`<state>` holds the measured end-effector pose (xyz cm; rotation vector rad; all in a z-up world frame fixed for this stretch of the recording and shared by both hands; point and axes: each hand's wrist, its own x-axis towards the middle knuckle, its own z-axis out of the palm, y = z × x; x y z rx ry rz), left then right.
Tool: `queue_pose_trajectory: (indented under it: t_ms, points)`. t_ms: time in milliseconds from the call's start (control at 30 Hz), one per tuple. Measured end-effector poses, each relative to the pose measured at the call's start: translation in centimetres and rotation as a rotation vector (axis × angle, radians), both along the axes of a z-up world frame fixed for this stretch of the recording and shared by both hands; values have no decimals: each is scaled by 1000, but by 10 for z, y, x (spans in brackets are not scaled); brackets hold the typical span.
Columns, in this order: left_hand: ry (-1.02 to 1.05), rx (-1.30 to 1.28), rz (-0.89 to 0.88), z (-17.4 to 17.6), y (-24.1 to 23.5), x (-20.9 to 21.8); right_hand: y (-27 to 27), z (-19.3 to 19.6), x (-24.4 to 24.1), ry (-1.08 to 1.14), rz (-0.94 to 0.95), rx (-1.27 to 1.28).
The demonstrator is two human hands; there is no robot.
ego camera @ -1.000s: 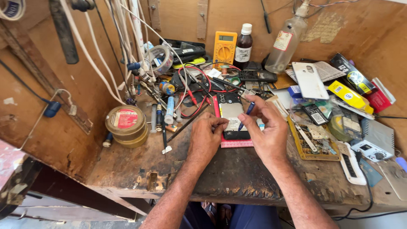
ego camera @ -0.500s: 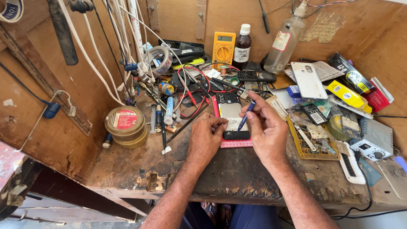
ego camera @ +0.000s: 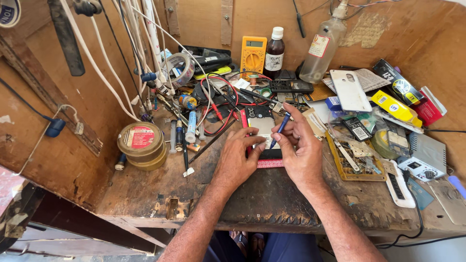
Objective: The person removes a phone case from a smartphone, sets it aside, and then uses a small screwdriver to work on the back of the phone. The person continues to manipulate the phone and screwdriver throughout the clip.
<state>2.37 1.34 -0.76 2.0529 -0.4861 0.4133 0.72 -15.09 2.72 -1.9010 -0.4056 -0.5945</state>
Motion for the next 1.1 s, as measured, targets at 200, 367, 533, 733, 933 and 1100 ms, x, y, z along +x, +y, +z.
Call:
queue_pose_trajectory:
  t_ms: [200, 367, 533, 733, 933, 1100]
  points:
    - [16, 20, -21, 6, 3, -4, -1, -1, 2, -74, -20, 103]
    - [-16, 159, -128, 15, 8, -6, -11, -3, 9, -112, -55, 99]
    - [6, 142, -148, 13, 11, -3, -18, -3, 19, -159, -45, 125]
    - [-44, 114, -115, 7, 7, 8, -21, 2, 25, -151, -113, 116]
    - [2, 144, -85, 10, 5, 10, -20, 1, 25, -159, -125, 102]
    - [47, 136, -74, 14, 6, 5, -19, 1, 22, -137, -131, 77]
